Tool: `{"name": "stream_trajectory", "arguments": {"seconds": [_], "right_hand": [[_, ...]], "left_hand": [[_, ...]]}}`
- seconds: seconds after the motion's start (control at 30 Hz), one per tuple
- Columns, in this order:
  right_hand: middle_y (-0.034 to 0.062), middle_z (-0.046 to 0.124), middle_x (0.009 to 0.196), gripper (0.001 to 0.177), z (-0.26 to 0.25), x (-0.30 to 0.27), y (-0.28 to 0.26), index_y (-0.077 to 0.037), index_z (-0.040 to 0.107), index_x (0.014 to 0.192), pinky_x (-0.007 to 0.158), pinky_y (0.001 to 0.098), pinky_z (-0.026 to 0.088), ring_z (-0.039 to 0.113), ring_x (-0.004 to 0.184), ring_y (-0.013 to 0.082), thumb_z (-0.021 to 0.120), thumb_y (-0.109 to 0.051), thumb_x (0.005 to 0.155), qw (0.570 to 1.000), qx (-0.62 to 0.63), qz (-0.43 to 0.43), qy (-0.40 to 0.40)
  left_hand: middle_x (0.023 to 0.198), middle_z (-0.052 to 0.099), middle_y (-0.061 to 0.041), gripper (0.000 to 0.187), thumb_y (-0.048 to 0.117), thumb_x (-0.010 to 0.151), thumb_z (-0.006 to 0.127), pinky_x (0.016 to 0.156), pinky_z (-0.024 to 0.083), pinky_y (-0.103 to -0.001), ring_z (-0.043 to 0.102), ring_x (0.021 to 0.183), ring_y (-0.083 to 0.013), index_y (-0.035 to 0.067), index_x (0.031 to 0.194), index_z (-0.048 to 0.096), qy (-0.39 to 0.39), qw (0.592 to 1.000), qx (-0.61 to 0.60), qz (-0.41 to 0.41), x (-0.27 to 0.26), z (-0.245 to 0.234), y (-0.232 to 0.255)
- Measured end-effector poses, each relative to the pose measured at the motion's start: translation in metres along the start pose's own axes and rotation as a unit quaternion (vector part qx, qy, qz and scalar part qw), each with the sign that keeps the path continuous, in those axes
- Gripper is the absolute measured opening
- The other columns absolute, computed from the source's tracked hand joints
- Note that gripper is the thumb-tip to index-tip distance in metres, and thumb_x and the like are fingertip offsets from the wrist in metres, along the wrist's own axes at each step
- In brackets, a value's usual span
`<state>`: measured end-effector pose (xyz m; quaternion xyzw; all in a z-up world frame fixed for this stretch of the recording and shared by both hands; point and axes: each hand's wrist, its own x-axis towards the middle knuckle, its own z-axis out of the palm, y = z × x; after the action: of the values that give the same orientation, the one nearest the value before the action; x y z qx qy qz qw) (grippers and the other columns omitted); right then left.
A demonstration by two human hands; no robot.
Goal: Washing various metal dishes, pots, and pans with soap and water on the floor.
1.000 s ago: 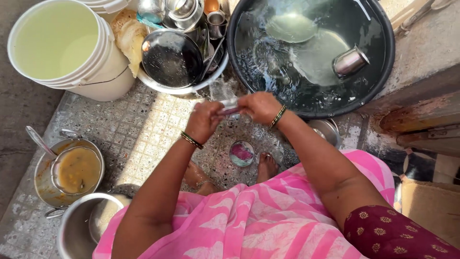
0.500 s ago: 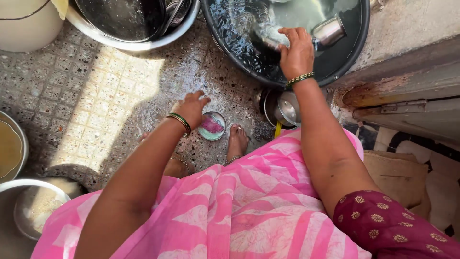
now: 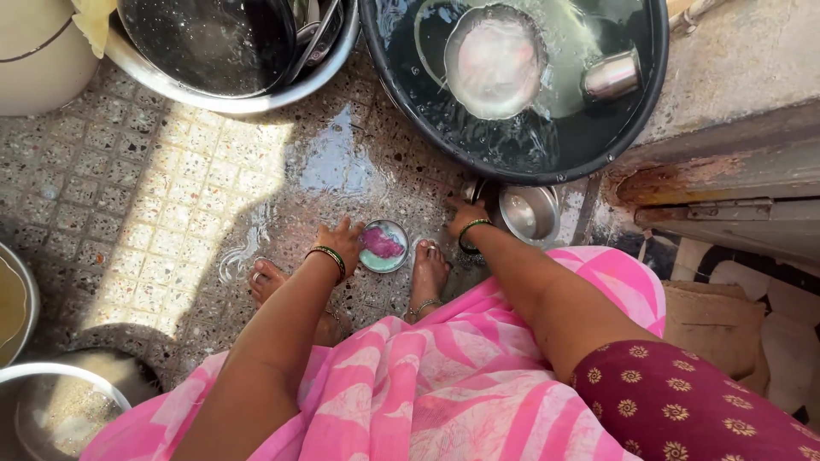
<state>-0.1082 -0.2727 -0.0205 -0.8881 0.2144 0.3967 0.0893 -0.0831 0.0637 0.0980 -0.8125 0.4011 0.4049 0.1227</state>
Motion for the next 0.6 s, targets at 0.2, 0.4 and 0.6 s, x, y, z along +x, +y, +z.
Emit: {"name": "stream_trajectory", "arguments": {"seconds": [0.2,0.4,0.6], "right_hand": [[0.0207,0.063,0.139,0.065,0.031,-0.004,-0.050,-0.012,0.056,0.144,0.112,0.0468,0.046,0.052,0.133,0.0430,0.069,-0.046,0.090,0.997,-0.015,-0.035,0.074],[0.0308,0.038,0.150,0.069,0.011,-0.115,-0.149,-0.015,0.045,0.153,0.114,0.0484,0.040,0.046,0.135,0.0447,0.067,-0.034,0.091,0.985,0.066,-0.162,-0.004],[0.0306,0.032,0.159,0.057,0.032,-0.095,-0.159,-0.013,0.065,0.134,0.119,0.0480,0.035,0.038,0.145,0.0468,0.078,-0.024,0.079,0.850,0.005,-0.511,0.125]], "left_hand": [[0.156,0.050,-0.003,0.044,0.028,0.096,0.065,0.108,0.047,-0.051,0.046,0.144,-0.0254,0.016,0.138,0.066,-0.028,0.998,-0.056,-0.022,0.028,0.034,-0.016],[0.155,0.040,-0.015,0.078,0.031,0.090,0.071,0.110,0.045,-0.047,0.052,0.134,-0.0370,0.028,0.158,0.031,0.088,0.935,-0.324,-0.110,-0.010,-0.011,-0.051],[0.155,0.040,-0.019,0.087,0.026,0.090,0.069,0.111,0.044,-0.047,0.052,0.134,-0.0395,0.027,0.163,0.023,0.146,0.912,-0.348,-0.160,-0.016,0.004,-0.060]]}}
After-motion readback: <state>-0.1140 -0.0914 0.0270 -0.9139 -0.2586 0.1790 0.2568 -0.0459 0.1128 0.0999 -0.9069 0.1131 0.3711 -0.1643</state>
